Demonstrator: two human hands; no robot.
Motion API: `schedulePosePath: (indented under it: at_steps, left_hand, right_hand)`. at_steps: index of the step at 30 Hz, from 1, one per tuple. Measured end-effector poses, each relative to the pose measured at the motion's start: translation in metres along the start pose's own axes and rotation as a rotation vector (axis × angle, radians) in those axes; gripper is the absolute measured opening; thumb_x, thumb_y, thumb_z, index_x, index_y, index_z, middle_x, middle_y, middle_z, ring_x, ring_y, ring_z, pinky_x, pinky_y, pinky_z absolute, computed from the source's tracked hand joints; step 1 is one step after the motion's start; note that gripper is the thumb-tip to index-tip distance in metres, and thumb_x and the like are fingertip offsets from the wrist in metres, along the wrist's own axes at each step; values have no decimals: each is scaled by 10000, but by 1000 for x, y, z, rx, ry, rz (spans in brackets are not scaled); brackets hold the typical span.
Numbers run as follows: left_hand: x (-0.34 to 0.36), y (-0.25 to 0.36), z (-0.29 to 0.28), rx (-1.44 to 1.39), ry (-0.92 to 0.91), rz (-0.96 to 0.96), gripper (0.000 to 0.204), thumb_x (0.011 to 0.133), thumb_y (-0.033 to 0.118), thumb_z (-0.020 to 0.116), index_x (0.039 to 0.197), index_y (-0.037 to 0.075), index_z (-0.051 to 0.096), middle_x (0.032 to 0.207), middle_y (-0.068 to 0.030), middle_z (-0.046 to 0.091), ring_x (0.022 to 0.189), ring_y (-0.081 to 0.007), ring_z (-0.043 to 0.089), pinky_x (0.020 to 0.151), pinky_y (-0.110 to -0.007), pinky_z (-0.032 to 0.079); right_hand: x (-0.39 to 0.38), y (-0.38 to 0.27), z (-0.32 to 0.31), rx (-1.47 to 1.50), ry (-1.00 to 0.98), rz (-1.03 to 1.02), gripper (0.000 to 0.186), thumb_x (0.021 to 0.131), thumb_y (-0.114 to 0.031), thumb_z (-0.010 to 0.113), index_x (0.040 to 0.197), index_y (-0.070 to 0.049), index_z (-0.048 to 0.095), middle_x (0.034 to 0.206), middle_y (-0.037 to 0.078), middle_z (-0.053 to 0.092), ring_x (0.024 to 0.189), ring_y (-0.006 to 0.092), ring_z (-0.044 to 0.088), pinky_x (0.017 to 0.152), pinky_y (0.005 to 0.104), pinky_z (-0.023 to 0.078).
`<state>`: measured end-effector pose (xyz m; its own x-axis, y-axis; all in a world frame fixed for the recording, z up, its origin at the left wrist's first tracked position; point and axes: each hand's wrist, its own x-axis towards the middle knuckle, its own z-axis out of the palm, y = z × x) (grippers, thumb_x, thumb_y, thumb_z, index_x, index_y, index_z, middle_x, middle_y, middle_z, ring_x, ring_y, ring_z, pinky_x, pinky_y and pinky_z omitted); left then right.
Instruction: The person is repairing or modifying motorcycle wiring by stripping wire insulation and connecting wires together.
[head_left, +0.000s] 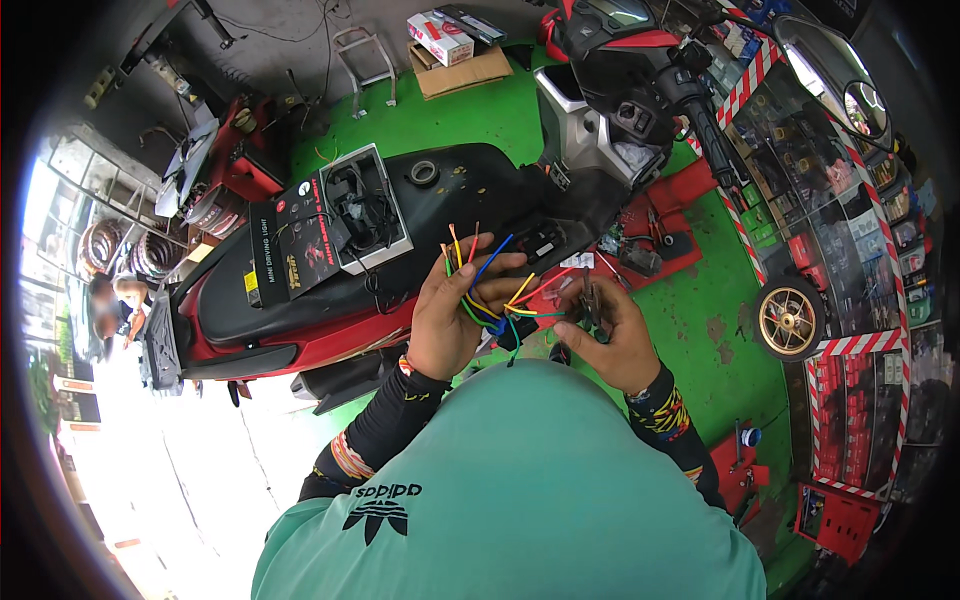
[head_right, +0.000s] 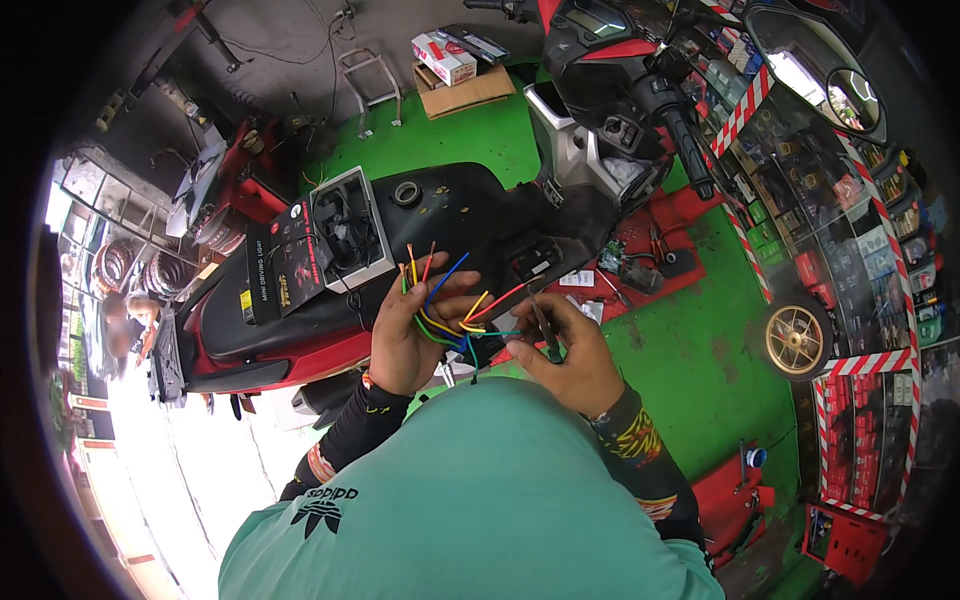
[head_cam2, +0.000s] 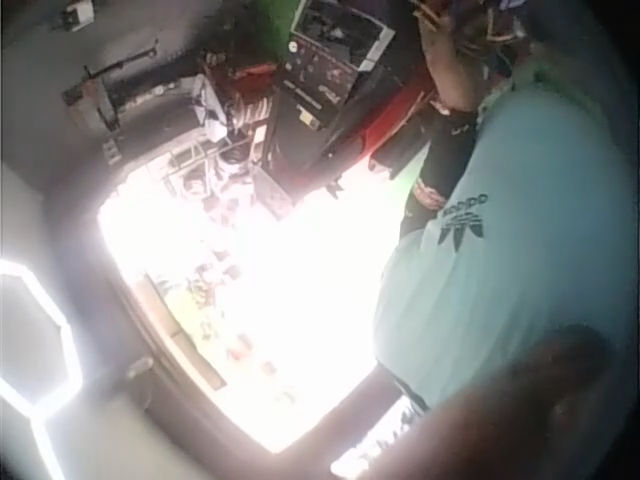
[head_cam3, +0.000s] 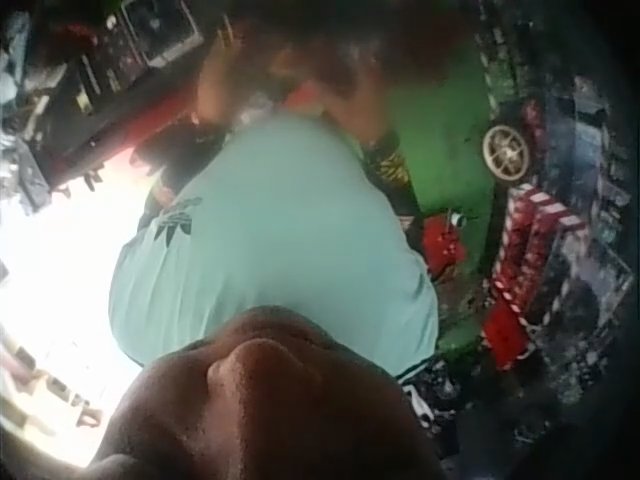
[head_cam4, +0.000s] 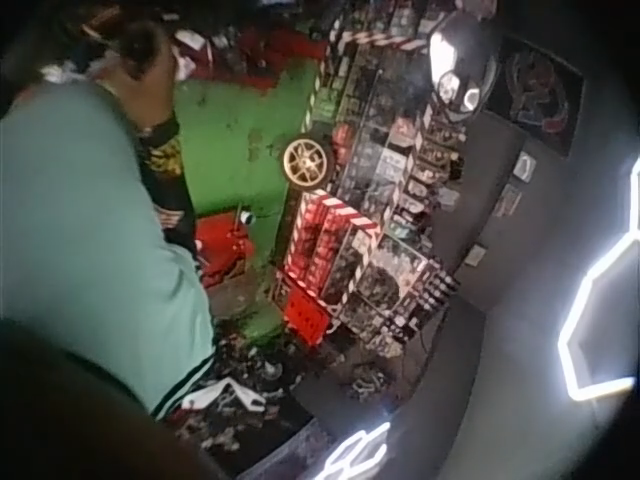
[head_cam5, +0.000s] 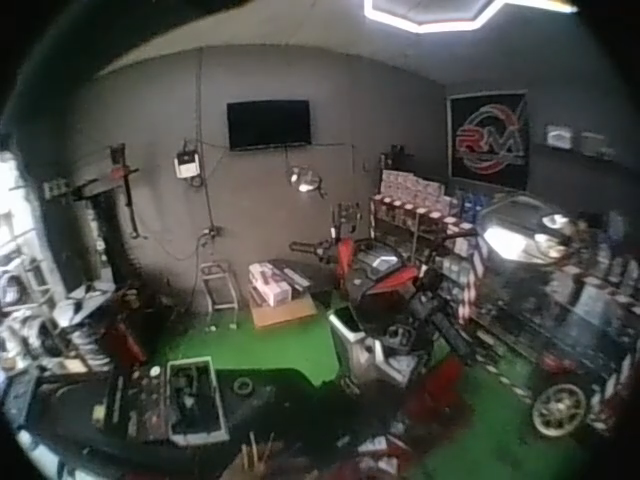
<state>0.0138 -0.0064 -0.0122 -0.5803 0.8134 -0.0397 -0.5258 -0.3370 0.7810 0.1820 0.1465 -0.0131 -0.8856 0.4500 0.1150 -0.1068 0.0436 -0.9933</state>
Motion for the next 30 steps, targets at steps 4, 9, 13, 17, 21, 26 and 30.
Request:
schedulePosePath:
  at_steps: [4,9,13,17,21,26,30]
  left_hand:
    - [-3,1,6,-8,-3,20,485,1030,167,469,1475,16,347,1368,-306,533,1164,-429,646,965,-510,542]
    - [-5,3,11,46,-15,31,569,964,60,505,1501,23,321,1382,-277,531,1235,-420,603,1021,-500,514]
    - [-5,0,9,80,-40,66,653,906,-16,544,1511,28,304,1386,-255,523,1303,-414,549,1043,-503,498]
    - [-5,1,9,65,-28,71,678,885,-30,550,1511,24,292,1379,-250,526,1314,-413,542,1054,-510,493]
    - [-5,3,9,55,-22,71,679,882,-30,544,1509,20,290,1383,-248,522,1322,-411,535,1057,-521,490]
    - [-5,3,8,63,-12,73,680,888,-37,547,1515,27,291,1401,-240,511,1328,-396,530,1064,-527,487]
    - [-5,-1,11,112,-25,168,680,915,-88,539,1530,46,281,1382,-216,535,1295,-360,562,1027,-439,500]
  right_hand:
    - [-1,-4,-2,-23,22,35,373,882,-67,743,1208,-13,570,1064,55,639,1001,135,611,900,298,488]
    - [1,-4,-1,-79,118,-5,367,871,-69,754,1190,-7,583,1065,64,652,984,135,614,904,299,491]
    - [0,-6,-2,-49,169,-70,363,867,-71,759,1178,-5,584,1067,66,654,957,132,605,896,299,489]
    - [2,-5,-4,-73,222,-96,339,870,-46,748,1154,-8,568,1079,72,633,938,132,589,889,302,486]
    - [-5,11,-10,-88,313,-177,297,871,-9,724,1092,-24,525,1035,62,587,928,133,569,876,305,472]
    - [-10,15,-14,-73,273,-142,311,855,-21,743,1046,-42,498,1001,56,573,923,137,558,861,308,464]
    - [-15,17,-20,-114,104,-82,482,766,-137,871,1062,-33,506,1092,93,592,987,183,585,852,321,484]
